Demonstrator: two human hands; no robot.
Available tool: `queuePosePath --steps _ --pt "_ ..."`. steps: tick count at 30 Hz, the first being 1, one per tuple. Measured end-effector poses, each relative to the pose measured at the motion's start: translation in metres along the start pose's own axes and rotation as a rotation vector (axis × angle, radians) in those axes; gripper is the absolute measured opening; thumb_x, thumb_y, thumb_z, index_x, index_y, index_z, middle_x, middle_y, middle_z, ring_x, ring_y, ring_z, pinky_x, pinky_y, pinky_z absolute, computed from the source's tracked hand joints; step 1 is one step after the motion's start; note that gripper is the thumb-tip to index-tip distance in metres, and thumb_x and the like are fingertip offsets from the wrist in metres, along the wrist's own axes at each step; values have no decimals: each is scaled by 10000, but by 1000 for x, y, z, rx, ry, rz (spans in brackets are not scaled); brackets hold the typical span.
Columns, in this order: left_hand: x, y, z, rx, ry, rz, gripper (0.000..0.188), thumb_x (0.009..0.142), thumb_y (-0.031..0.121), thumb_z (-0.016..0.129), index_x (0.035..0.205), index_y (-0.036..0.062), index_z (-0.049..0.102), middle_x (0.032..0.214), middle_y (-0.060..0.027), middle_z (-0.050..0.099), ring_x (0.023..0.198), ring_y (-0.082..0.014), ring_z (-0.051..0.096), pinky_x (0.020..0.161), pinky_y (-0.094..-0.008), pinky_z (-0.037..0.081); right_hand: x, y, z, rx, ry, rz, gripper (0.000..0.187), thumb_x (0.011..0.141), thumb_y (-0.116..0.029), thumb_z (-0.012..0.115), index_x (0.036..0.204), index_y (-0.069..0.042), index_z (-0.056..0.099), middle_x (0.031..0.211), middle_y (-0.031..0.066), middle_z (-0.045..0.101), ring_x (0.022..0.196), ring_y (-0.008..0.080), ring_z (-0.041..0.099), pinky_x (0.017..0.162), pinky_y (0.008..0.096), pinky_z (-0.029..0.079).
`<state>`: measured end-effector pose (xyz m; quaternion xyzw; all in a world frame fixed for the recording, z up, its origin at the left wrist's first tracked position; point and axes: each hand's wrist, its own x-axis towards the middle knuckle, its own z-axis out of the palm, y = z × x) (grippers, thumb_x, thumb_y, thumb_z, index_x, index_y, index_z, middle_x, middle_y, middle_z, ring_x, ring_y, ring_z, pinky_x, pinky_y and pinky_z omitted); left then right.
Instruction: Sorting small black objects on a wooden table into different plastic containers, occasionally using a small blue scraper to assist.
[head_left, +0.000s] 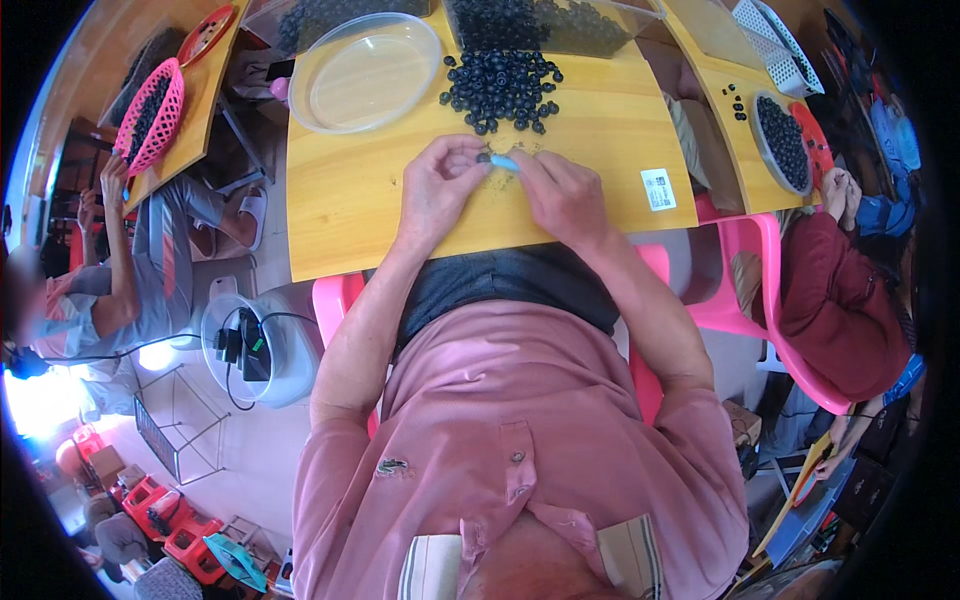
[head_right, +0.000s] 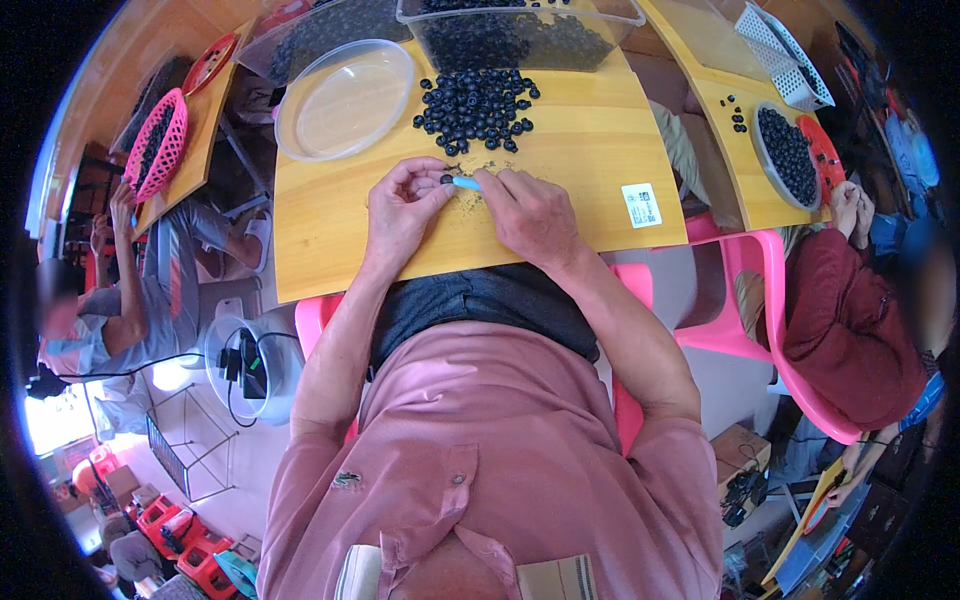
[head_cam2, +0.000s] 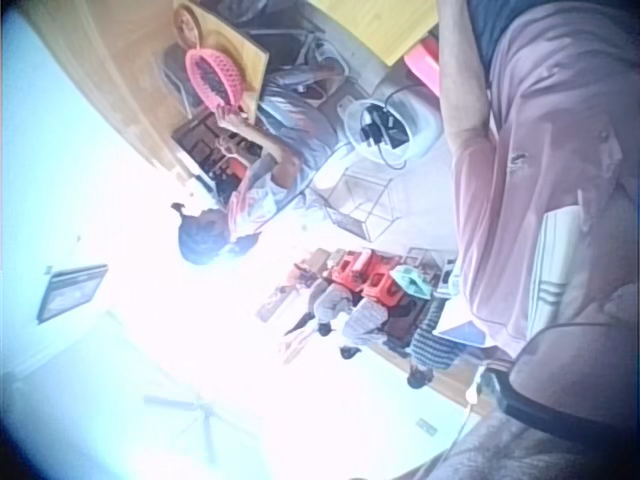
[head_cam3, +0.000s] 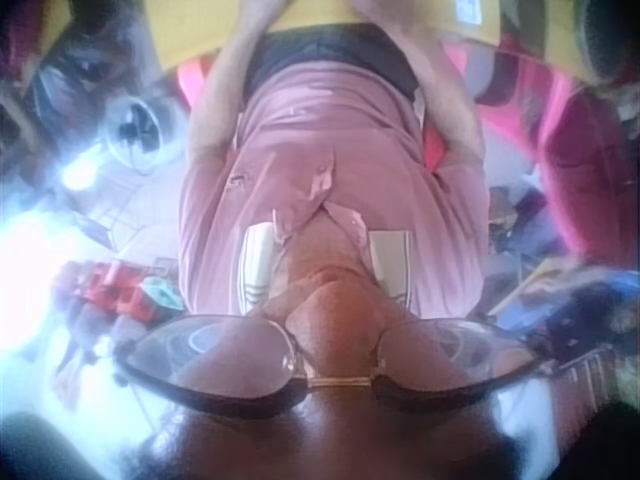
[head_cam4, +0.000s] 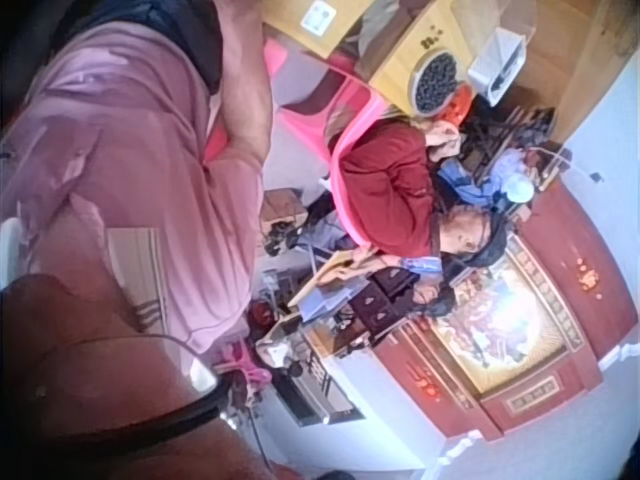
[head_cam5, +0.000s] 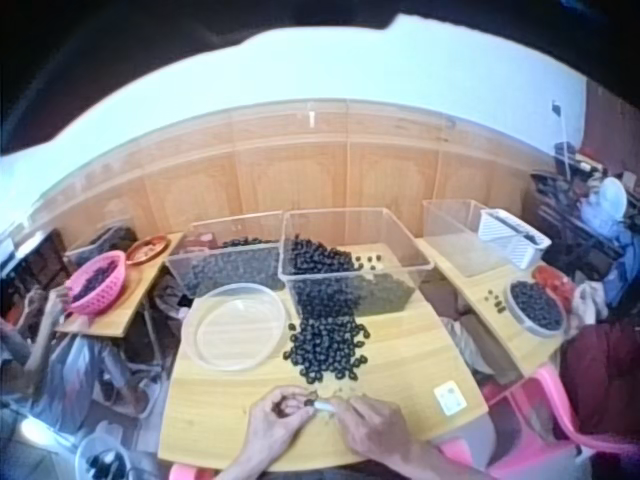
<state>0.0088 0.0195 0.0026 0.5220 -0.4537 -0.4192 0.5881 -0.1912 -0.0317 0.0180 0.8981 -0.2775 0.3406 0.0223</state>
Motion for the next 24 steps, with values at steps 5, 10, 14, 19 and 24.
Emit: queuePosePath --steps 5,10,14,19,24 --pt "1 0 -1 -16 -4 -11 338 912 -81 765 1229 -22 667 1059 -37 697 894 -66 663 832 -215 561 -2 0 2 0 -9 8 255 923 -81 656 1174 -56 691 810 59 605 700 225 673 587 369 558" --pt "0 0 -3 -182 -5 9 324 900 -64 781 1197 -25 658 1020 -51 707 909 -94 690 840 -225 572 -4 4 5 -18 -62 100 264 915 -83 659 1176 -55 689 836 69 618 755 241 705 608 386 580" --pt "0 3 -3 -194 2 15 342 895 -66 788 1211 -27 660 1040 -50 709 914 -97 696 843 -223 571 -2 5 2 -15 -77 127 250 919 -82 651 1164 -53 691 855 75 633 782 256 718 619 397 590" --pt "-2 3 -5 -146 35 -49 261 907 -29 798 1153 -32 710 996 -37 712 897 -87 687 834 -219 560 -2 6 5 11 -52 130 248 918 -80 651 1162 -59 694 857 76 639 774 262 716 619 404 589" --pt "6 16 -15 135 117 95 161 916 11 785 1073 -12 754 979 -39 721 869 -98 680 814 -232 544 -3 9 2 78 0 195 216 936 -88 665 1148 -73 702 864 80 658 766 287 710 615 422 579"
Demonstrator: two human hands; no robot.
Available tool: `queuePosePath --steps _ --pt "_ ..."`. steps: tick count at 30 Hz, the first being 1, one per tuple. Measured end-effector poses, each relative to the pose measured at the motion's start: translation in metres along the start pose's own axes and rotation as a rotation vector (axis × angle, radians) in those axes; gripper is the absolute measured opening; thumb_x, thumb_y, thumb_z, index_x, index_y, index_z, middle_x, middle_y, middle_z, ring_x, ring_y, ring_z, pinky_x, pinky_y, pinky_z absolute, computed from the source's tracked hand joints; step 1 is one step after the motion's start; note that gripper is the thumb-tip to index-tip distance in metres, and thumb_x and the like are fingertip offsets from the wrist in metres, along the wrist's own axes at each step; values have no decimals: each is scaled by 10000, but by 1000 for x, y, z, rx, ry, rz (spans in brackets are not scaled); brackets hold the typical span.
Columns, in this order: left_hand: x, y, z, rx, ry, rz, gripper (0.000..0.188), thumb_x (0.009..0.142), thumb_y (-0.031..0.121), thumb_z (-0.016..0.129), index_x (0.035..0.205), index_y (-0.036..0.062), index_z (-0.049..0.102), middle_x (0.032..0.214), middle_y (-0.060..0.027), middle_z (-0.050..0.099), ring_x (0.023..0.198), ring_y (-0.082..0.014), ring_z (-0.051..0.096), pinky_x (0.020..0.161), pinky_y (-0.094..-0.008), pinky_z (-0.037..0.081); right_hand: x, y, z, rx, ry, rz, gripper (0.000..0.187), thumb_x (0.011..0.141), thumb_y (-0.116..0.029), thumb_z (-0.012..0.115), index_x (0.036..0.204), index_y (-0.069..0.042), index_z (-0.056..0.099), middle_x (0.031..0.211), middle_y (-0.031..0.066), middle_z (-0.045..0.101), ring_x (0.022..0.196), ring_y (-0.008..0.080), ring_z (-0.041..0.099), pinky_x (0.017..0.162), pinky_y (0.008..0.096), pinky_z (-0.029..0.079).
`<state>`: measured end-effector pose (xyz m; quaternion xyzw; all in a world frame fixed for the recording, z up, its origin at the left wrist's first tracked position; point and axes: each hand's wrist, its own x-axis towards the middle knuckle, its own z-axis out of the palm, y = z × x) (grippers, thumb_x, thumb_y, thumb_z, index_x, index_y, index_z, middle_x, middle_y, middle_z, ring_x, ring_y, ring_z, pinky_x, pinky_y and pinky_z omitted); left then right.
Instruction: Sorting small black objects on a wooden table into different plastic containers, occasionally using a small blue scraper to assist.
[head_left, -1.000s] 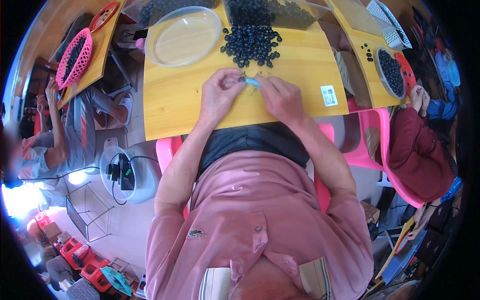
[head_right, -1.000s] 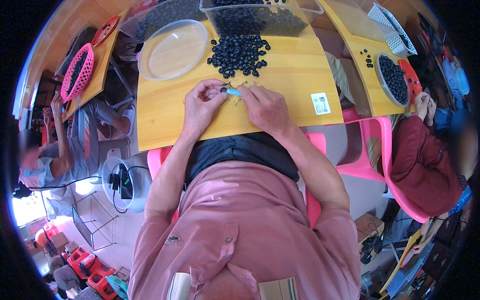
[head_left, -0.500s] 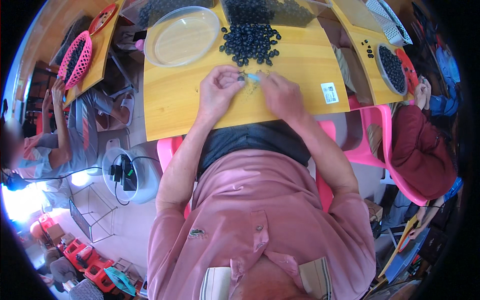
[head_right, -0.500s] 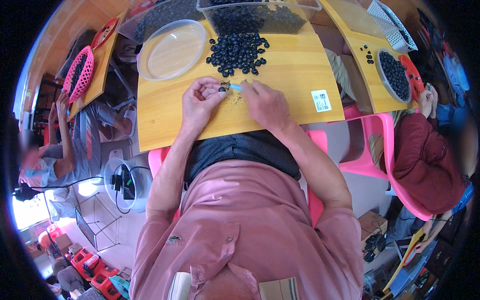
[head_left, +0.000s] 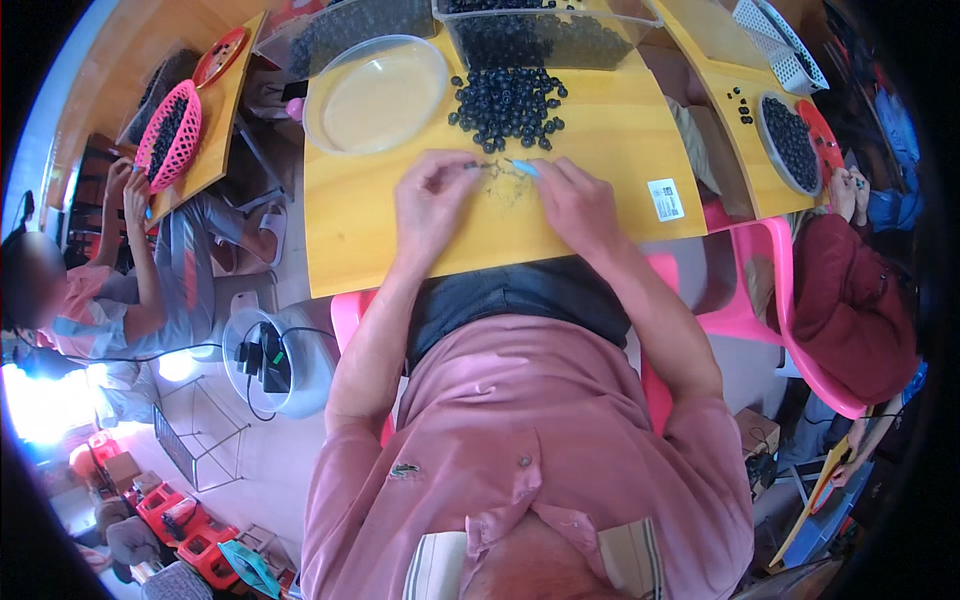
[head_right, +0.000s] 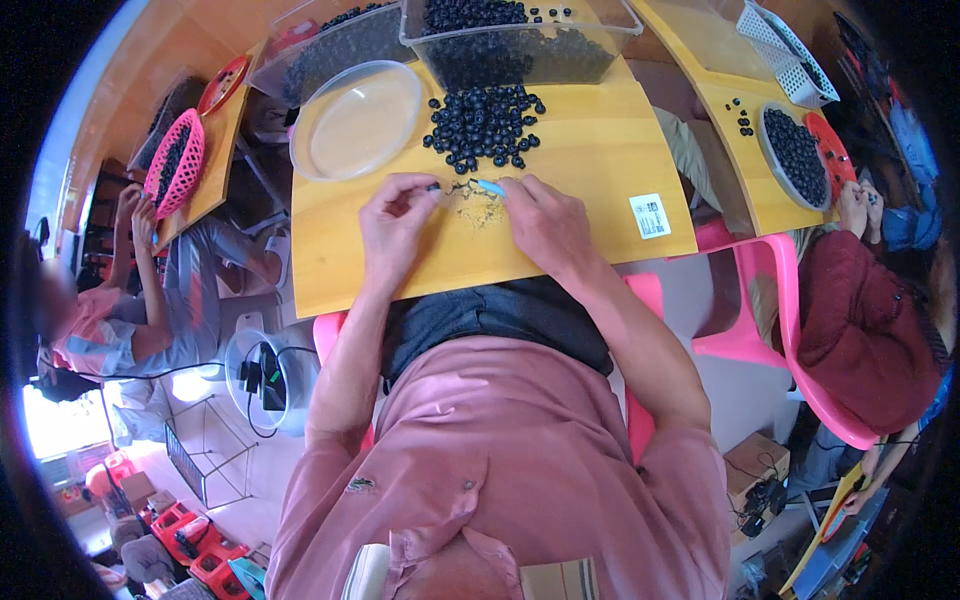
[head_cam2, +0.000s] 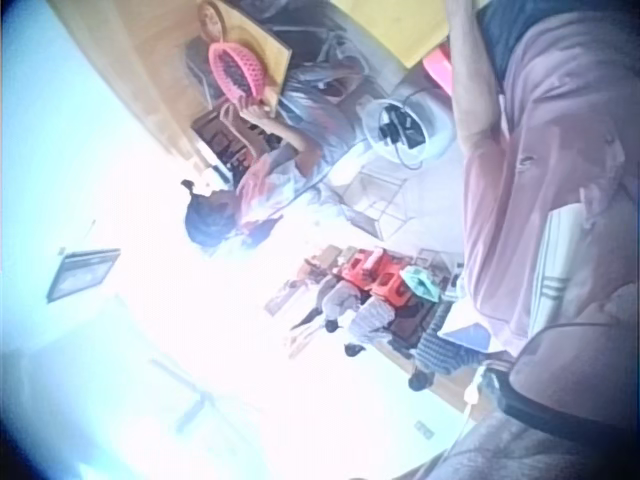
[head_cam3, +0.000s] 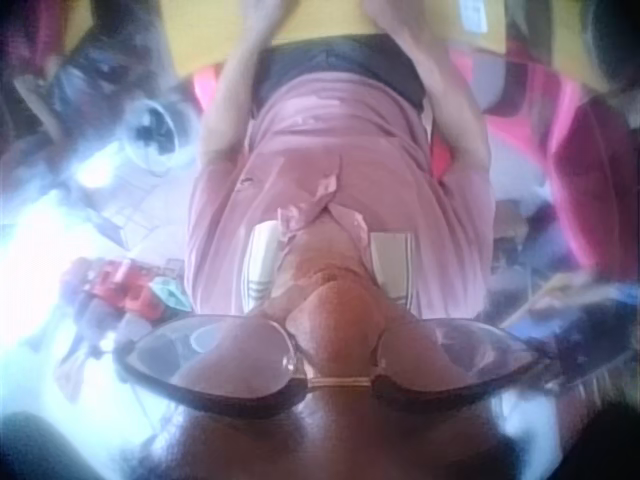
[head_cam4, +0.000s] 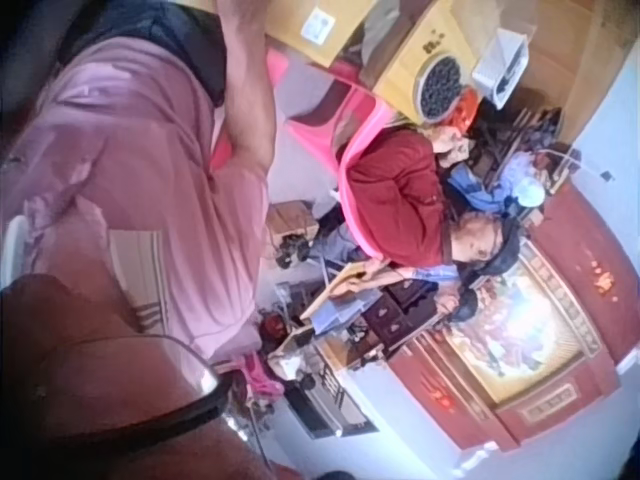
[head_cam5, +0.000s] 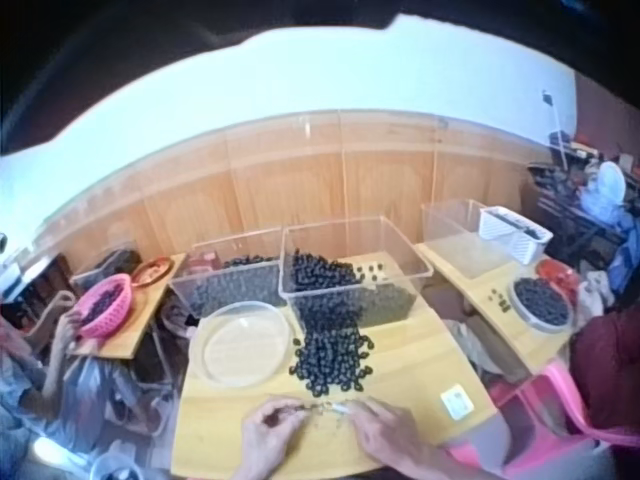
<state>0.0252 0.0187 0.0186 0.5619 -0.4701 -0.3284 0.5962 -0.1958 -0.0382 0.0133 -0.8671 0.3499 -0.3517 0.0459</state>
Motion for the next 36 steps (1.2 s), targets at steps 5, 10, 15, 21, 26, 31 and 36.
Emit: queuePosePath --steps 5,10,15,21,26,31,36 --pt "48 14 -48 233 249 197 172 911 52 785 1075 0 771 967 -57 729 867 -116 675 825 -263 542 1 -1 -1 94 22 50 196 942 -73 689 1132 -65 737 852 107 662 736 335 696 613 434 555" --pt "77 6 -66 303 248 183 186 910 57 783 1087 0 772 962 -57 733 863 -115 674 828 -270 545 0 0 -1 84 19 74 188 941 -72 694 1123 -67 744 857 111 667 738 335 697 623 431 556" --pt "81 0 -73 399 267 161 219 896 48 781 1112 19 760 950 -68 729 852 -164 688 808 -298 551 0 0 0 106 14 53 177 948 -120 703 1123 -91 705 858 85 654 759 312 699 628 446 556" --pt "58 16 -36 737 167 635 291 884 0 741 1167 60 708 1122 -168 687 876 -381 694 798 -434 565 0 1 -2 99 6 72 192 948 -127 706 1137 -90 707 872 89 658 759 315 699 635 444 560" --pt "50 -6 1 1018 -58 424 240 977 62 645 1209 32 699 1263 -177 699 1007 -389 728 859 -461 600 -1 0 0 109 17 75 189 944 -116 703 1129 -81 714 879 94 661 766 325 698 643 445 563" --pt "59 -11 4 1157 -95 379 245 994 125 637 1207 22 702 1143 -167 741 986 -382 733 847 -472 599 -1 0 -2 125 35 56 184 937 -115 712 1116 -73 720 877 97 663 773 323 702 646 440 564" --pt "45 -4 7 1099 -119 360 148 958 131 659 1064 37 703 1019 -153 715 941 -359 710 794 -461 585 -1 1 -3 107 13 69 197 935 -127 723 1125 -74 723 879 95 666 778 308 707 652 436 566"
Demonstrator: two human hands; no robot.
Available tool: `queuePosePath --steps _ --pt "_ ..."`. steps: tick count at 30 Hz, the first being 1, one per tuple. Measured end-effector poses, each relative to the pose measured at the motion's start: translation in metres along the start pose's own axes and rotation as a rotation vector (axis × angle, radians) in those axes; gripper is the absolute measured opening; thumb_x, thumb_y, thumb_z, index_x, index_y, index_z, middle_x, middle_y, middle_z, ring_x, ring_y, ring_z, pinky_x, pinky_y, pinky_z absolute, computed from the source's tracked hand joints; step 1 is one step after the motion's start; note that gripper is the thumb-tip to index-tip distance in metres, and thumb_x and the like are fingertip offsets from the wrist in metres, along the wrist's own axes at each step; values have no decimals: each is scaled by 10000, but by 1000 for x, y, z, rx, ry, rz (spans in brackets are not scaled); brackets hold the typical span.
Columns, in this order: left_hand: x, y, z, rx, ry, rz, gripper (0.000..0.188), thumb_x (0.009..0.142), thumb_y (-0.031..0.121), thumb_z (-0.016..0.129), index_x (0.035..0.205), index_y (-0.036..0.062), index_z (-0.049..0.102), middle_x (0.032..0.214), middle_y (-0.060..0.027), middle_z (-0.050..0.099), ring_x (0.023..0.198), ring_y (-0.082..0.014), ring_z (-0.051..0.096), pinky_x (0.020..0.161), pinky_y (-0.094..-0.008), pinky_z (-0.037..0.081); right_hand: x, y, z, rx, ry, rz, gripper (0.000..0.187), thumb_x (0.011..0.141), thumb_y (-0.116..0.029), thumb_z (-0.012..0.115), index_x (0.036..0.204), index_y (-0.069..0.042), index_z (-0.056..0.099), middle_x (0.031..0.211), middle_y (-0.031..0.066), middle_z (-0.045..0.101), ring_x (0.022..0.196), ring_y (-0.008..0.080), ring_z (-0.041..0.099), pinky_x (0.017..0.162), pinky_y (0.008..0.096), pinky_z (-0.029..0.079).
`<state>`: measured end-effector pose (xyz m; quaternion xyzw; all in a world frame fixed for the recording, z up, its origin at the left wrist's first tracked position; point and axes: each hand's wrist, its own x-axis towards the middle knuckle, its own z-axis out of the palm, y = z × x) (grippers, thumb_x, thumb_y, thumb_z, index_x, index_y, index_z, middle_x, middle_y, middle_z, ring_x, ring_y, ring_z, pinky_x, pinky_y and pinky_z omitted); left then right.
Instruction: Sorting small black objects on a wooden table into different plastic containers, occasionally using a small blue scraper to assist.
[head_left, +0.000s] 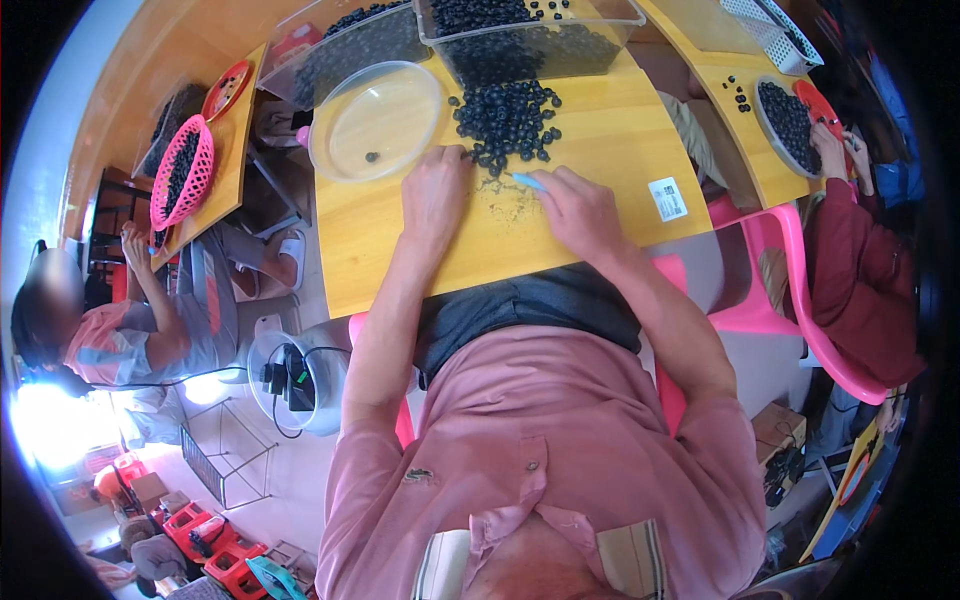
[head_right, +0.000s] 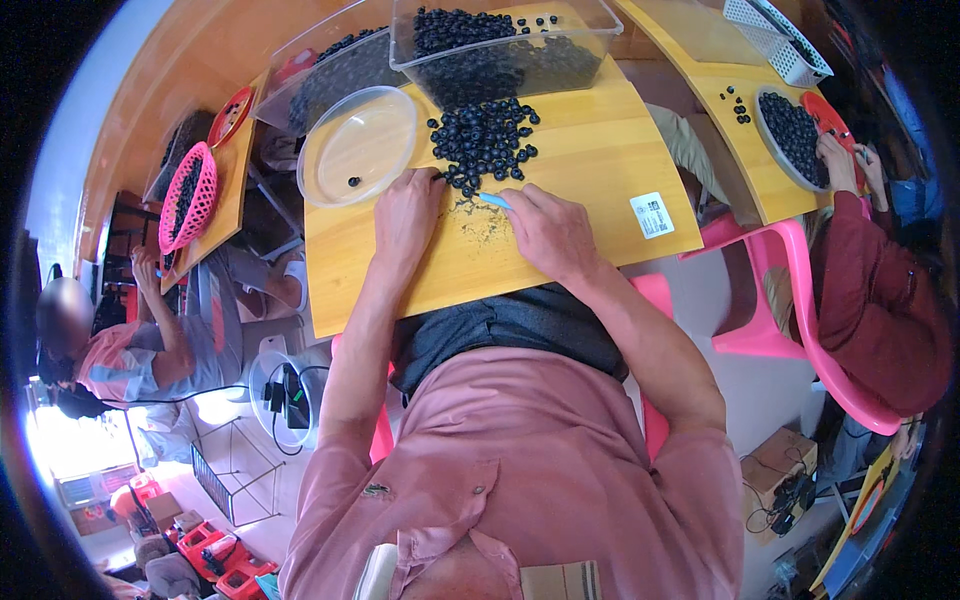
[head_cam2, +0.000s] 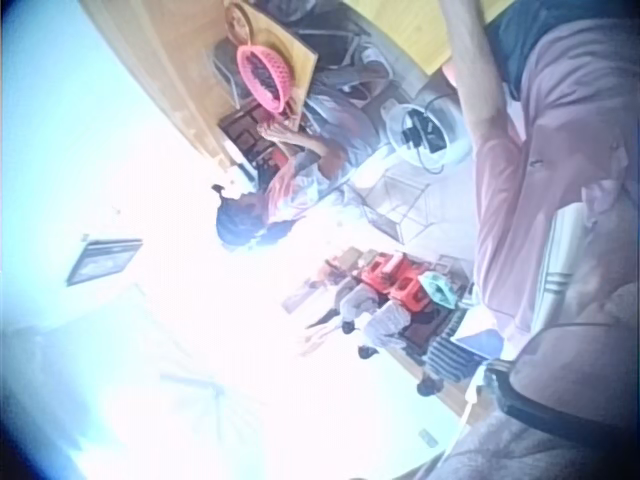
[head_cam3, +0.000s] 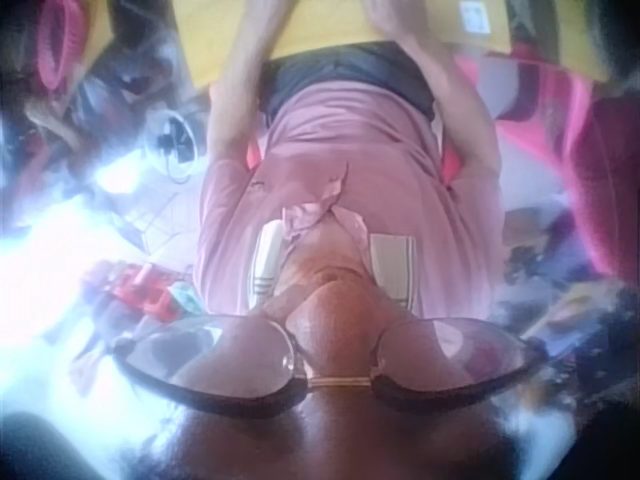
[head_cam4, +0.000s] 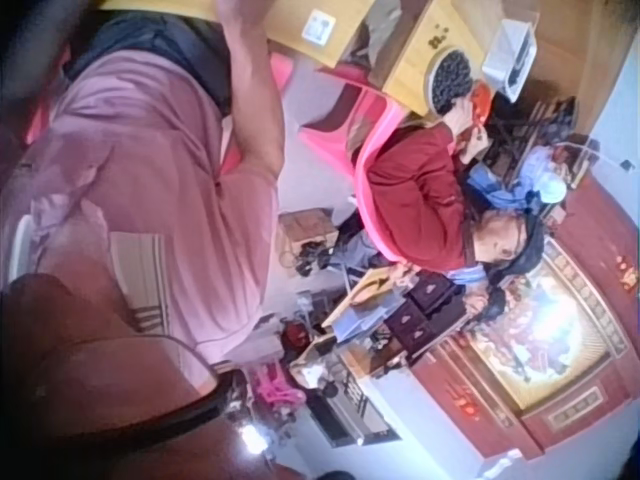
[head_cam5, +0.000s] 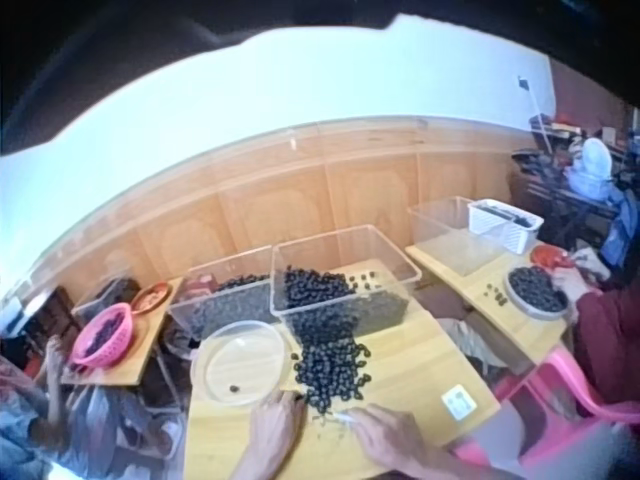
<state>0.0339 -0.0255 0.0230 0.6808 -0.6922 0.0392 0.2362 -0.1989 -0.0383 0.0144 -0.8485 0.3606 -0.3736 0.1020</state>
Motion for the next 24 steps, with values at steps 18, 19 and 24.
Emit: queuePosePath --steps 18,19,24 --pt "-15 -4 -7 -327 60 -75 295 953 85 703 1234 -6 696 1222 -189 669 1029 -392 688 894 -455 559 1 -3 -1 14 -17 26 239 927 -96 706 1163 -95 742 883 106 674 768 341 695 657 431 562" --pt "-15 -5 -6 -308 67 -62 285 960 82 691 1230 -9 697 1204 -192 673 1034 -396 685 902 -456 557 1 -2 0 14 -19 24 239 927 -96 706 1163 -95 742 883 106 674 768 341 695 657 431 562" --pt "-11 -10 1 -226 91 -10 261 976 83 667 1211 -26 704 1143 -198 686 1046 -399 682 923 -456 550 1 -2 2 15 -27 27 233 930 -98 706 1159 -101 747 878 100 677 770 332 700 661 425 567"
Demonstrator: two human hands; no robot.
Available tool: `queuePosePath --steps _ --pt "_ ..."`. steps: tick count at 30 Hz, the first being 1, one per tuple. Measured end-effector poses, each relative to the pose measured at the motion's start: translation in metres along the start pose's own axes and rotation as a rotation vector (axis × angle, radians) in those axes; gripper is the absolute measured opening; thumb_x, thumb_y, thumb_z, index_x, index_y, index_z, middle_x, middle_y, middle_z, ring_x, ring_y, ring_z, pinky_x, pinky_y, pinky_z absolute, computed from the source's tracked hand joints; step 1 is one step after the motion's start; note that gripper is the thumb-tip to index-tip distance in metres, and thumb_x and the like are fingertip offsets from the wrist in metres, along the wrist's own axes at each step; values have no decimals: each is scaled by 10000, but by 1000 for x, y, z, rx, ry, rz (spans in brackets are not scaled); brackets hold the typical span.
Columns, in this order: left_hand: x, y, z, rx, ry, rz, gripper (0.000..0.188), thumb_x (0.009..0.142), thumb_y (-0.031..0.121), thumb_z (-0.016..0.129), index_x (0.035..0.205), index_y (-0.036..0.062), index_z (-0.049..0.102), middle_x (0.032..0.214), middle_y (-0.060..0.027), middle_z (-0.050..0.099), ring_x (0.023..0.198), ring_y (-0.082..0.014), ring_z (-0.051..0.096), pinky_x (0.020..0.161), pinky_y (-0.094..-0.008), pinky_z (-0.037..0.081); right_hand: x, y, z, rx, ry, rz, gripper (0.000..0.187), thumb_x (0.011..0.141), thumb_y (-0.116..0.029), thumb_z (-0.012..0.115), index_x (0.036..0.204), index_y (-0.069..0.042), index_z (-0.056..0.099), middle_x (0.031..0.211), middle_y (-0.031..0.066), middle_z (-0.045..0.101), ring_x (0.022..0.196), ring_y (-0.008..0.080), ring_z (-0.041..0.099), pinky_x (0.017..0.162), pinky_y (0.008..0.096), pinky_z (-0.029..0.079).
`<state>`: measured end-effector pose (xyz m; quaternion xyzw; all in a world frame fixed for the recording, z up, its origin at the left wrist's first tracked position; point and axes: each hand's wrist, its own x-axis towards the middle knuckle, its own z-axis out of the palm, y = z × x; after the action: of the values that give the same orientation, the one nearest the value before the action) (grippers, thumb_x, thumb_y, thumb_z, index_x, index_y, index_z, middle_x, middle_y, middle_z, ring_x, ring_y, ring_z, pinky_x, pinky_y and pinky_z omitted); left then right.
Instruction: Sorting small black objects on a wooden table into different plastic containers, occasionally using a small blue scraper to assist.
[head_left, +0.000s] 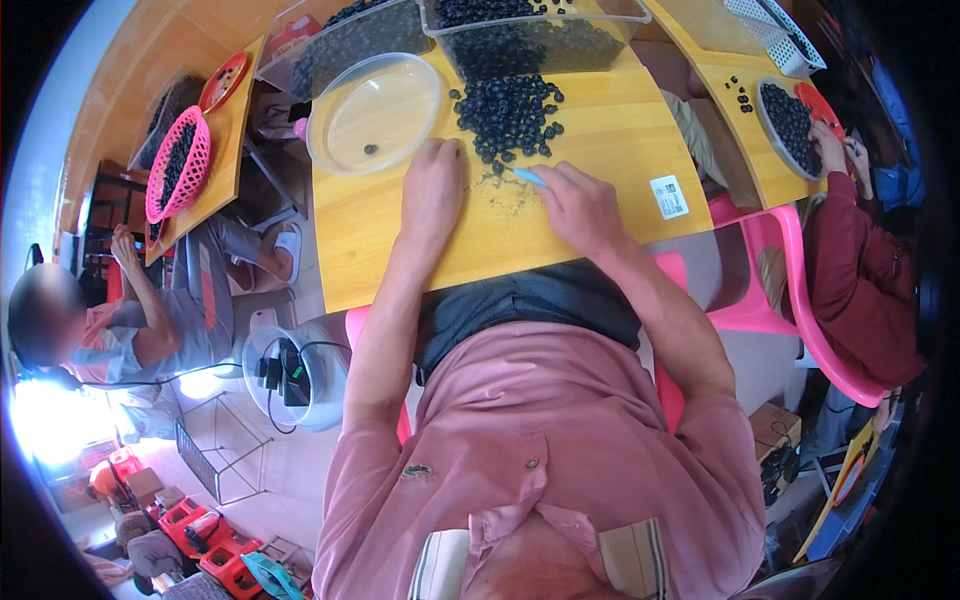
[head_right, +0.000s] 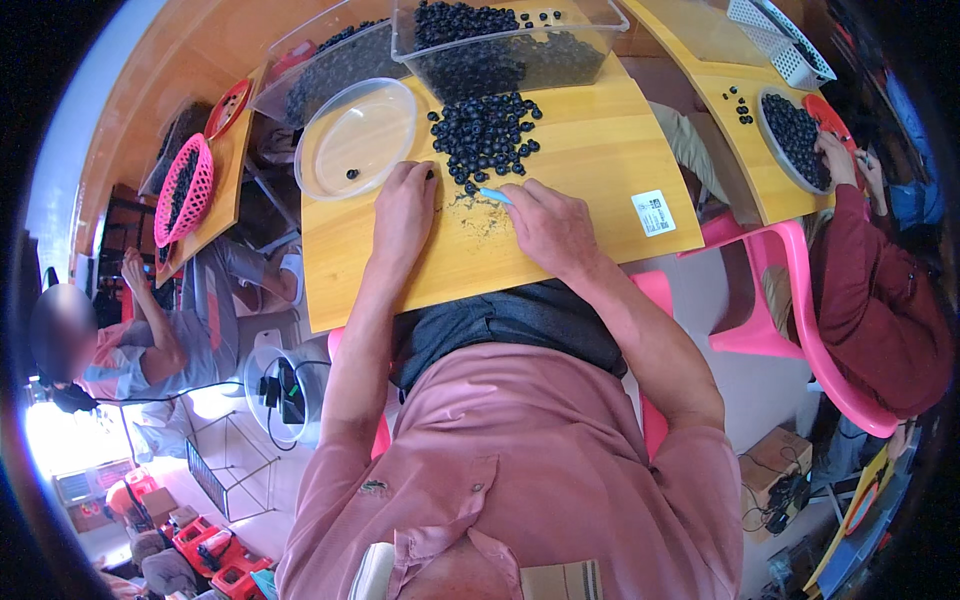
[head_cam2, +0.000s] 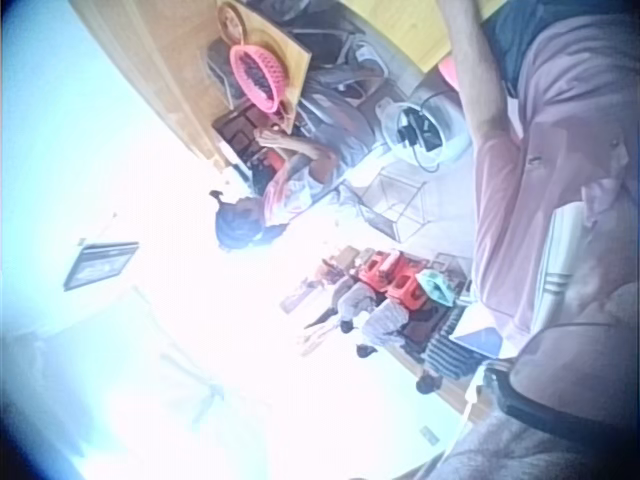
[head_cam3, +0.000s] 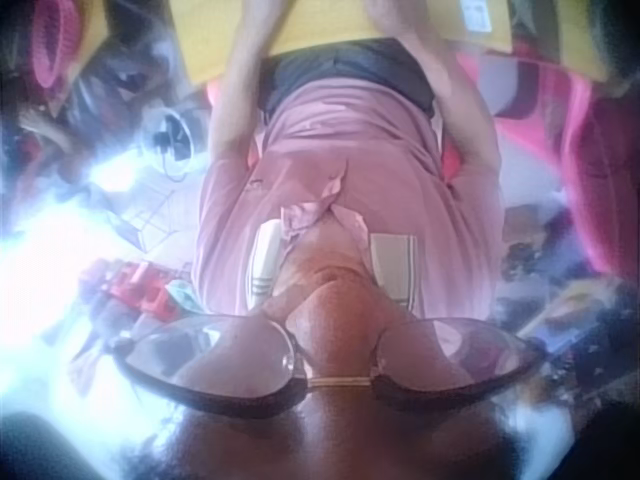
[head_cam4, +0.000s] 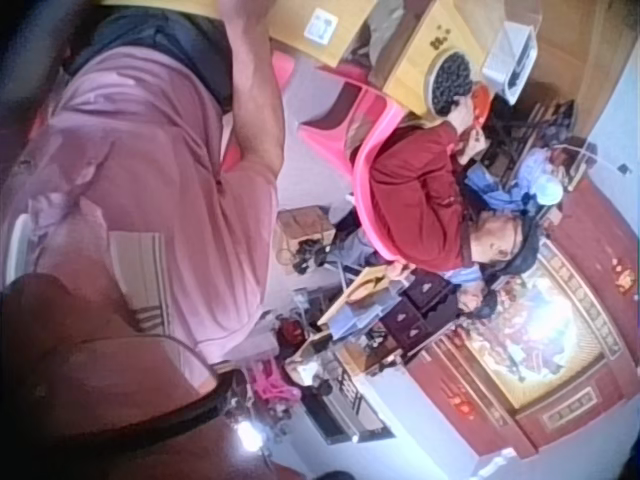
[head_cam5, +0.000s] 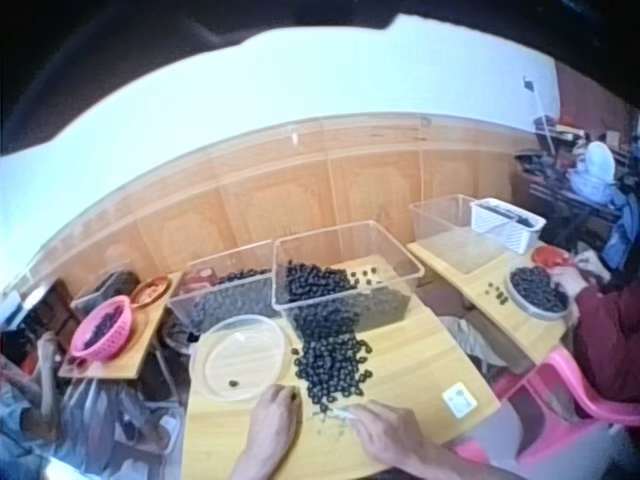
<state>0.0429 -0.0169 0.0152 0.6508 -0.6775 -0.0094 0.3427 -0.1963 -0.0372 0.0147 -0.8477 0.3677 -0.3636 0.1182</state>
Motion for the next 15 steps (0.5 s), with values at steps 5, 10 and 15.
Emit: queuePosePath --steps 5,10,15 --pt "-1 7 -1 -86 38 -27 188 905 5 703 1089 -21 729 1003 -191 669 940 -376 688 841 -430 565 0 0 -1 -4 5 -7 234 930 -96 705 1160 -97 746 886 98 680 775 330 701 662 423 568" --pt "-7 22 -6 -407 -30 -207 151 869 -11 756 1018 1 782 997 -142 680 840 -255 696 795 -345 565 0 1 0 -9 7 -13 235 928 -95 704 1159 -92 744 890 97 682 782 328 703 665 423 569" --pt "-19 31 -6 -500 -108 -278 199 886 6 781 1083 16 805 1046 -62 656 842 -130 653 781 -254 535 -1 2 1 -28 -10 -9 209 956 -134 687 1160 -98 720 900 87 685 803 313 716 666 443 573"
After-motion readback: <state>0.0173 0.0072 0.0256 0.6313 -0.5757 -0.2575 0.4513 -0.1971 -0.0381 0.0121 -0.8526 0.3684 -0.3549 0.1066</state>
